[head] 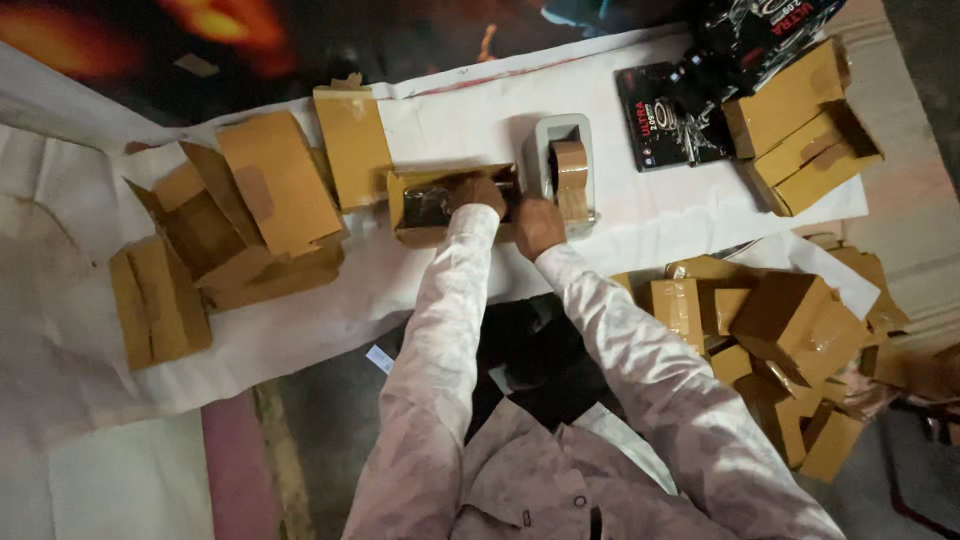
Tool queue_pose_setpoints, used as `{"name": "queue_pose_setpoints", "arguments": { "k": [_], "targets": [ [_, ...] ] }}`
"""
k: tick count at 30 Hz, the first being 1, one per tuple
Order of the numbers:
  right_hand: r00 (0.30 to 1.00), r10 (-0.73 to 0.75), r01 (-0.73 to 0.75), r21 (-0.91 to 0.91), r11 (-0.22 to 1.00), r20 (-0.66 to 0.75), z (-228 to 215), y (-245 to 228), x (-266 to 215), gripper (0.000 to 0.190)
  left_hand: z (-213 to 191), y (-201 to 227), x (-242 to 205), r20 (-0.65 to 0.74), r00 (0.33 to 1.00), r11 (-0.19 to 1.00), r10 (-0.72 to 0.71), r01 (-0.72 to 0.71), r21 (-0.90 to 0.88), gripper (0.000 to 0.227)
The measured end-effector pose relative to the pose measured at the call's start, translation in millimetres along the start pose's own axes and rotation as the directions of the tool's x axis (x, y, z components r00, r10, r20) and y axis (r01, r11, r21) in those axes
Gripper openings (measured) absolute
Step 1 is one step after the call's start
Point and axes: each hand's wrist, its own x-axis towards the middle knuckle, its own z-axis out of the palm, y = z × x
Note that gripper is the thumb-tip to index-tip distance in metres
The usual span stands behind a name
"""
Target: The person places black product boxes into small cardboard boxes, folds the flaps, and seals them with a tape dispenser. The person repeats this process for multiple boxes, stacking the sealed packages on the table.
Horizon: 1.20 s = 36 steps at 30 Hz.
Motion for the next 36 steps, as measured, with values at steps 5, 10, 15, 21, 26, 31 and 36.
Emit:
{"name": "queue_pose_setpoints", "arguments": {
  "k": [5,10,15,21,26,31,36],
  "targets": [
    [0.991,-0.114,0.104,-0.134,0.985,-0.065,-6,8,18,0.009,-25,11,-6,0.045,0.998,0.998,-0.051,0.049,0.028,0.045],
    [0.990,-0.017,0.017,0.001,1.000,-0.140,-1,10,17,0.011,-34,7,-21,-0.014,0.998,0.998,-0.060,0.060,0.000,0.048],
    [0.965,-0.123,0.110,-0.067,0.992,-0.232,5,6,12,0.006,-9,-13,-20,-0.024,0.993,0.991,-0.119,0.118,-0.055,0.043],
    [0.981,-0.104,0.120,0.093,0.988,-0.165,13,14,-5,0.009,32,-41,-2,-0.168,0.983,0.998,-0.069,0.068,-0.014,0.021],
    [0.908,-0.261,0.240,-0.103,0.965,-0.327,4,22,2,0.011,3,-28,-29,-0.191,0.957,0.974,0.219,-0.226,-0.013,0.028],
    [0.969,-0.063,0.046,-0.074,0.996,-0.238,-34,-12,-14,0.007,-52,-46,-135,-0.577,0.787,0.891,0.218,-0.401,-0.211,0.060],
    [0.951,-0.011,0.075,0.194,0.978,-0.309,-90,-73,-38,0.047,-61,-74,-183,-0.629,0.772,0.909,0.094,-0.324,-0.261,0.068]
  ]
}}
